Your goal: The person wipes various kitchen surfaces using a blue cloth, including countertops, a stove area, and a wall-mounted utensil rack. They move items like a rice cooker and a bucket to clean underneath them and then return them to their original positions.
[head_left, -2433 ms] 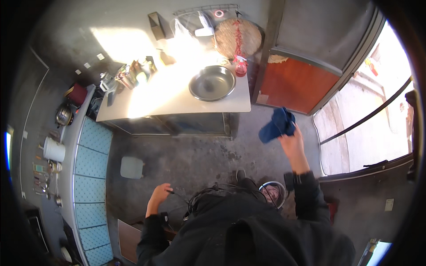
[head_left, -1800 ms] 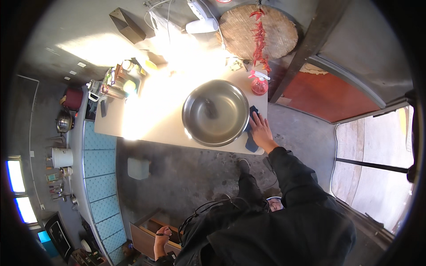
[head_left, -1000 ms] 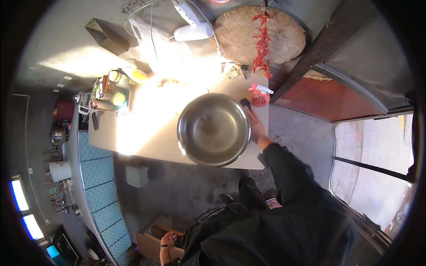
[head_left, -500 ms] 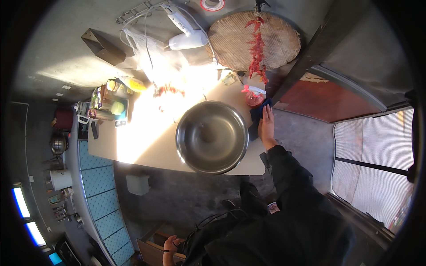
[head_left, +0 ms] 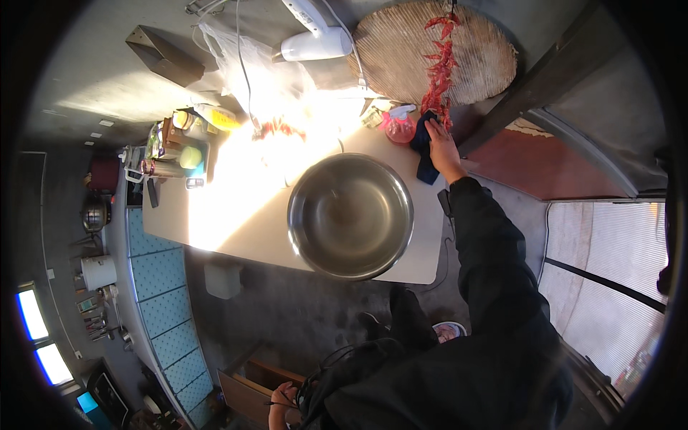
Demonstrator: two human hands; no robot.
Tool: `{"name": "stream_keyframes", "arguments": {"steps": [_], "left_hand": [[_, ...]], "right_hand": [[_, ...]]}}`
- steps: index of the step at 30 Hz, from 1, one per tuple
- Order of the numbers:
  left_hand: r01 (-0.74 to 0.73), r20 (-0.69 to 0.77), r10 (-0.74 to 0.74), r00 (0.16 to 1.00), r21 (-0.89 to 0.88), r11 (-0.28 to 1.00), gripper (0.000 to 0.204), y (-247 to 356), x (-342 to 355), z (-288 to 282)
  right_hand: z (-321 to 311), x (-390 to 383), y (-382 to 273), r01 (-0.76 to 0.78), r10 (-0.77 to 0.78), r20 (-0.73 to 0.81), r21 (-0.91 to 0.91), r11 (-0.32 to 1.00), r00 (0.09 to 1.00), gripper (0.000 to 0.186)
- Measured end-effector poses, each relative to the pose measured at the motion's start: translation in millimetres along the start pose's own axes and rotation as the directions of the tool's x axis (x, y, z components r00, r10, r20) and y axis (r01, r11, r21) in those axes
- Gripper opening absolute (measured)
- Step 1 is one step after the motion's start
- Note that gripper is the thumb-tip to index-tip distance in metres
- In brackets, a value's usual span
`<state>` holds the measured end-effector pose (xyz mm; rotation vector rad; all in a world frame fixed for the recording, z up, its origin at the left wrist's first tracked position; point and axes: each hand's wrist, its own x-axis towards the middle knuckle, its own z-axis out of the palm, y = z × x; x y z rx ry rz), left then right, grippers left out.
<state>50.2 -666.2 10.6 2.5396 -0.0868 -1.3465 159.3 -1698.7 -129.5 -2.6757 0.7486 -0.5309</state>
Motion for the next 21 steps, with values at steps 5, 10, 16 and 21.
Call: {"name": "stream_keyframes", "arguments": {"steps": [5,10,16,21], "left_hand": [[-0.133,0.017,0.132,0.991,0.072,0.989,0.051,-3,13,1],[-0.439,0.144,0.417,0.897,0.389,0.81,0.043,18,34,-5],[-0.374,0.169,0.334,0.927,0.369,0.851,0.043,31,59,-16],[-0.06,-0.005,0.06,0.998,-0.039,0.997,0.043,13,97,-75]], "right_hand": [[12,-36,-18,-0.147,0.163,-0.091,0.156,0.977,0.982,0.068],[-7,-181,-78,-0.105,0.107,0.123,-0.022,0.994,0.987,0.067],[-64,-331,-167,0.019,0.017,0.35,-0.097,0.995,0.937,0.058],[-48,-317,-199,-0.067,0.101,0.335,-0.112,0.991,0.937,0.059]]}}
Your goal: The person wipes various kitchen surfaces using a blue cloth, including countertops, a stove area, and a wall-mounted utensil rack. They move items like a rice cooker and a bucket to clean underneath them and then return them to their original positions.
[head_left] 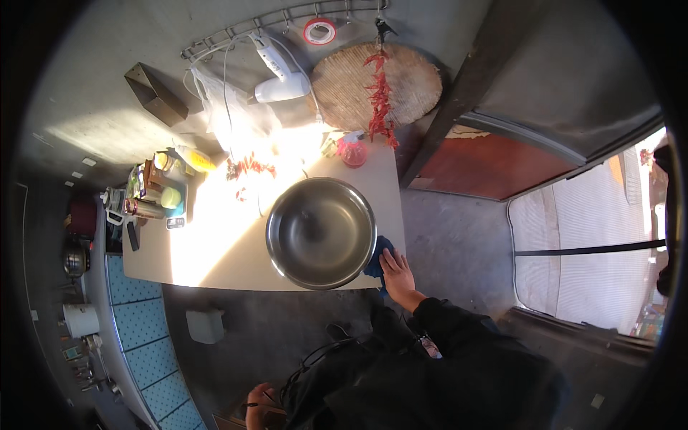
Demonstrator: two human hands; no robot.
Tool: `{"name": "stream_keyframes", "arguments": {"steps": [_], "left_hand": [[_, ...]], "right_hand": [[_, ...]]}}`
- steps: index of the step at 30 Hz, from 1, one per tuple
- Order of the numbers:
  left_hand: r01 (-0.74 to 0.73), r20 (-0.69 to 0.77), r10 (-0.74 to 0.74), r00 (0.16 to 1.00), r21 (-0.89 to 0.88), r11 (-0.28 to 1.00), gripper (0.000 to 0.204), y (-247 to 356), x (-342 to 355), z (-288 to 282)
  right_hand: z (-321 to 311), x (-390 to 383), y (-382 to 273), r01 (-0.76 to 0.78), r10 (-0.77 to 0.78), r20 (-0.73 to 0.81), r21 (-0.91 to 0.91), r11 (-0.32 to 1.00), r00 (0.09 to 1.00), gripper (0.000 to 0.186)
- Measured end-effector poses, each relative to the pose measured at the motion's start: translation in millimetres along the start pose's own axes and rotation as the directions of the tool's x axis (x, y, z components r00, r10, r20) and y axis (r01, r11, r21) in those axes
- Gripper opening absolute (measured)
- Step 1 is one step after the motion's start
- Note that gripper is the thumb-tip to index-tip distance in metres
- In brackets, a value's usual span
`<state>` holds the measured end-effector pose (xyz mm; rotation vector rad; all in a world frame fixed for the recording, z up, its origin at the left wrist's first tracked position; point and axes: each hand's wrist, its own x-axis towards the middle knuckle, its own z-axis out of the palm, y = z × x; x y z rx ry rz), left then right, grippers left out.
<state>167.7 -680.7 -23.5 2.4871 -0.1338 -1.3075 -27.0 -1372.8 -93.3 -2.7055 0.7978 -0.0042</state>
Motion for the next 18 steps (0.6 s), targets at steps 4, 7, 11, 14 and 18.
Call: {"name": "stream_keyframes", "arguments": {"steps": [4,7,11,14,18], "left_hand": [[-0.272,-0.209,0.274,0.939,0.041,0.962,0.044,67,22,-119],[-0.391,-0.347,0.431,0.833,0.184,0.902,0.038,194,-1,-205],[-0.69,-0.439,0.768,0.466,0.364,0.626,0.028,335,-42,-268],[-0.847,-0.391,0.919,0.045,0.472,0.243,0.023,416,-109,-279],[-0.919,-0.258,0.902,-0.347,0.284,-0.273,0.027,511,-197,-245]], "right_hand": [[40,-4,-8,-0.179,0.185,-0.035,0.132,0.975,0.982,0.062],[51,-27,-28,-0.215,0.237,-0.074,0.227,0.95,0.969,0.061],[6,-85,-53,-0.343,0.415,-0.075,0.439,0.83,0.907,0.053],[-74,-149,-88,-0.366,0.452,-0.049,0.512,0.777,0.891,0.048],[-42,-304,-66,-0.459,0.703,-0.138,0.667,0.587,0.698,0.045]]}}
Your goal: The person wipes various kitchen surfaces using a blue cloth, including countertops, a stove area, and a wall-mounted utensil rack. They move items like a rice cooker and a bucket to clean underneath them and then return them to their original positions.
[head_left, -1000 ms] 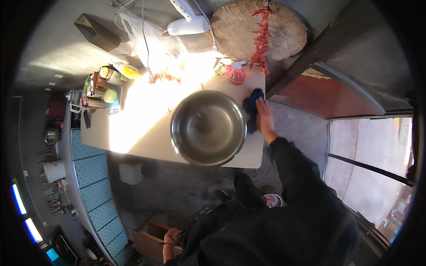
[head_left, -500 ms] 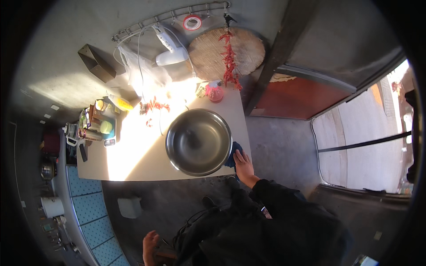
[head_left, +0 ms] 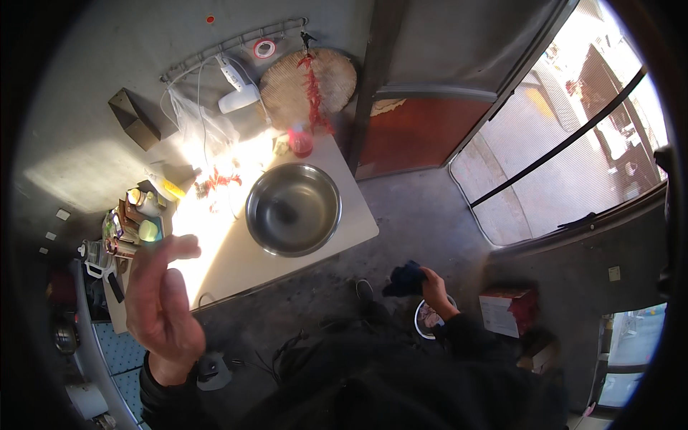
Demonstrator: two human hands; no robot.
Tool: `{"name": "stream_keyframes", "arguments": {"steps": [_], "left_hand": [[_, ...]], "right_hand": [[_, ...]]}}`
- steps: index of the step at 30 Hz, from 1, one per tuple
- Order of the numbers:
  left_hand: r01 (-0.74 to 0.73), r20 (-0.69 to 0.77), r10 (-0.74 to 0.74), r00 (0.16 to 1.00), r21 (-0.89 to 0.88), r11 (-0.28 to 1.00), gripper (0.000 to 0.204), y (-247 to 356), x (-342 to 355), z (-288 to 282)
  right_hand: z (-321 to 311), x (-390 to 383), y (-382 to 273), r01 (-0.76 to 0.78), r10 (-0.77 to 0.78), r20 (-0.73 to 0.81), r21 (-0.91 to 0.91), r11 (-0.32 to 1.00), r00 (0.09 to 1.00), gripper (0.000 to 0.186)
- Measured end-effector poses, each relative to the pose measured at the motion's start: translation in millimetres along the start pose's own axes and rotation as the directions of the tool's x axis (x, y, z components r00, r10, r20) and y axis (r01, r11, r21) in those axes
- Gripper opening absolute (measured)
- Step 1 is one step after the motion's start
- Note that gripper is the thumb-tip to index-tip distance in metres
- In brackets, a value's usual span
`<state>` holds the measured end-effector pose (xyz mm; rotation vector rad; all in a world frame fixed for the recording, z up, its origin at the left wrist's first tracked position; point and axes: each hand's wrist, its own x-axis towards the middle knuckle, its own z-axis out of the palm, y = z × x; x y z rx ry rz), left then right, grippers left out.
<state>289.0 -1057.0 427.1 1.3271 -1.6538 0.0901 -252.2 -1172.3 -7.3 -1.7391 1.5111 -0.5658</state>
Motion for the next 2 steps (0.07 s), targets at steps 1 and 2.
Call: {"name": "stream_keyframes", "arguments": {"steps": [1,2], "left_hand": [[-0.09,-0.002,0.09,0.996,-0.096,0.991,0.03,22,20,12],[-0.101,0.0,0.111,0.994,-0.401,0.91,0.037,45,32,25]], "right_hand": [[1,-17,57,-0.016,0.039,-0.097,0.227,0.974,0.994,0.043],[7,-17,59,-0.006,0.028,-0.092,0.236,0.972,0.995,0.043]]}}
